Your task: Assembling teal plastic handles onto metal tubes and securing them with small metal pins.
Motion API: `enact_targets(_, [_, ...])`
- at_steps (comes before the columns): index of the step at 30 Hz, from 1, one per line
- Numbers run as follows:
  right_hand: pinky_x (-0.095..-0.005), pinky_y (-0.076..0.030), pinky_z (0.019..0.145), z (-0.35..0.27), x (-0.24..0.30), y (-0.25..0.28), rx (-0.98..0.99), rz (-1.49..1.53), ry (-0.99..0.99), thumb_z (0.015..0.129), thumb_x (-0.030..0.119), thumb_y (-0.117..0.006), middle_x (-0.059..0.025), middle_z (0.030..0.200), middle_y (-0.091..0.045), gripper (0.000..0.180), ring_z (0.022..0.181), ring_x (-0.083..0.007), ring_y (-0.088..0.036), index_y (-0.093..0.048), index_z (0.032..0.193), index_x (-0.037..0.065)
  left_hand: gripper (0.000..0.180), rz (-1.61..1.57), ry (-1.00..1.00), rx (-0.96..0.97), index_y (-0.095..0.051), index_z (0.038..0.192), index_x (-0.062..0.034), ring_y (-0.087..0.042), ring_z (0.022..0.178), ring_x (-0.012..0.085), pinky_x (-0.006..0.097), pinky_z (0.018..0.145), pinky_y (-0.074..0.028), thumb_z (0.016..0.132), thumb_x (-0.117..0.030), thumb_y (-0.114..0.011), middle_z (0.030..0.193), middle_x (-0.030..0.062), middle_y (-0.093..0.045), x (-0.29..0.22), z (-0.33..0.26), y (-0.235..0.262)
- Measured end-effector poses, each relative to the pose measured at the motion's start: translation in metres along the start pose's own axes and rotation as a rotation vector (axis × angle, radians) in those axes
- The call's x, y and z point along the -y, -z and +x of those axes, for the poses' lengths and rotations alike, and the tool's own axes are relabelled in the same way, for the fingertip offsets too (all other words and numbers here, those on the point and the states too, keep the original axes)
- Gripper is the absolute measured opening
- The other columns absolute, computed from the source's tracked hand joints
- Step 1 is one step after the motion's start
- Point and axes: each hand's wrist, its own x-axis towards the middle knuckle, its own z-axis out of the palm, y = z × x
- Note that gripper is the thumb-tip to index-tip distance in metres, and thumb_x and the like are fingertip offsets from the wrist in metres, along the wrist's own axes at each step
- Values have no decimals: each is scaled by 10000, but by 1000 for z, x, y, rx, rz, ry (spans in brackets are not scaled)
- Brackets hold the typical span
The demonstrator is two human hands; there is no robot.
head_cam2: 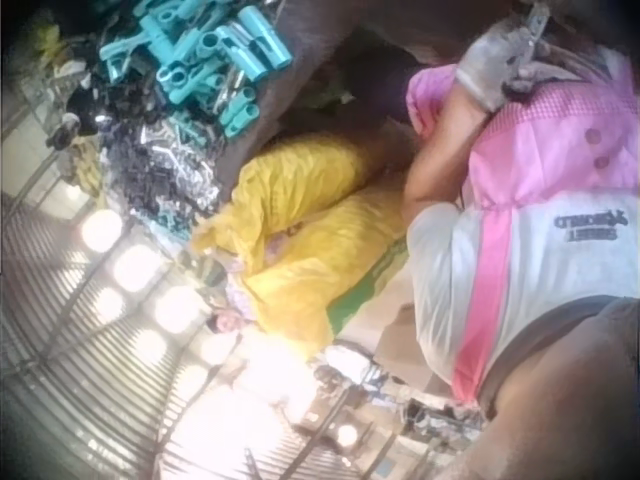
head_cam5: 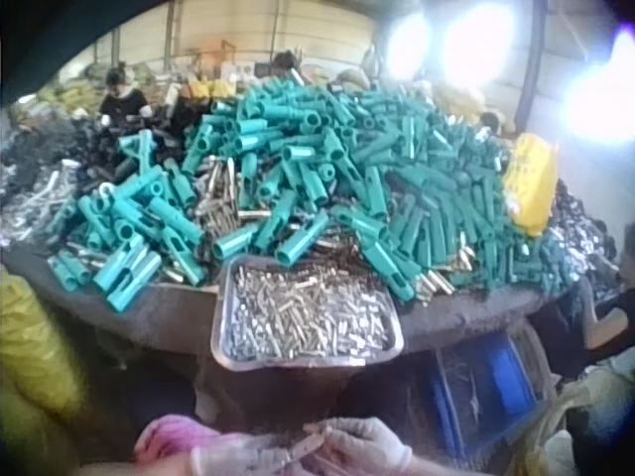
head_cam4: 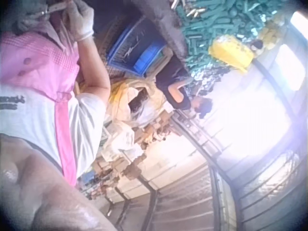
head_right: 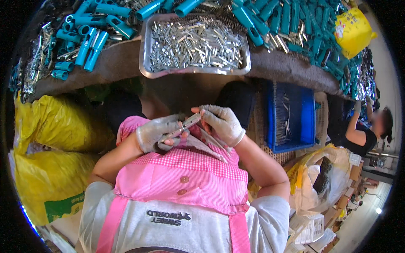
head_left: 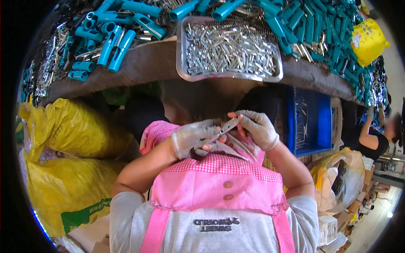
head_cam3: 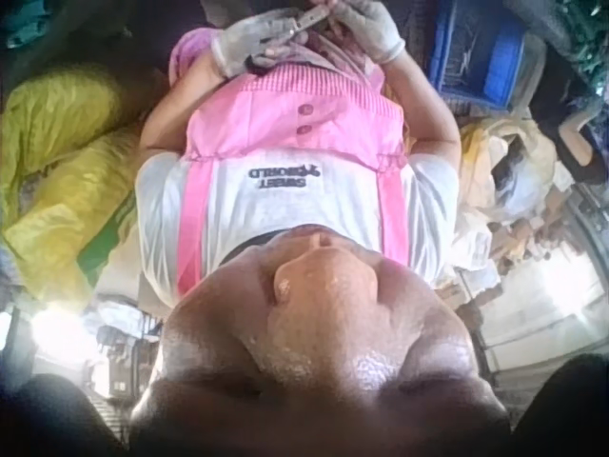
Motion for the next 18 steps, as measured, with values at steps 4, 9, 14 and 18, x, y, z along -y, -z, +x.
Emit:
enact_targets(4, [-189, -376, 542, 7, 11, -11, -45, 20, 58, 967, 188, -484, 17, 703, -523, 288, 596, -46, -445, -595, 1106, -39, 432, -86, -61, -55, -375, 1325, -105, -480, 640, 98, 176, 422, -313, 928, -173, -531, 984, 86, -544, 1, -9, -1])
enact_targets(9, [-198, -400, 542, 19, 40, -33, 12, -106, 83, 962, 164, -468, -20, 737, -588, 271, 577, -50, -458, -608, 1069, -43, 374, -180, -148, 51, -433, 1307, -152, -469, 606, 95, 162, 414, -284, 938, -132, -491, 1025, 126, -574, 2, -32, 11])
enact_targets(14, [-194, -417, 538, 47, 70, -55, 129, -291, 115, 964, 143, -458, -12, 730, -582, 262, 585, -44, -480, -612, 1083, -32, 320, -314, -243, 2, -505, 1235, -201, -453, 559, 83, 158, 390, -268, 925, -125, -520, 967, 96, -561, -6, -50, 11])
enact_targets(18, [-236, -463, 581, 78, 114, -69, 168, -718, 427, 905, 111, -543, -54, 741, -602, 210, 618, -102, -553, -633, 1060, 1, 310, -424, -386, -42, -492, 1220, -209, -457, 565, 70, 160, 401, -286, 920, -149, -543, 960, 80, -564, -10, -70, 10])
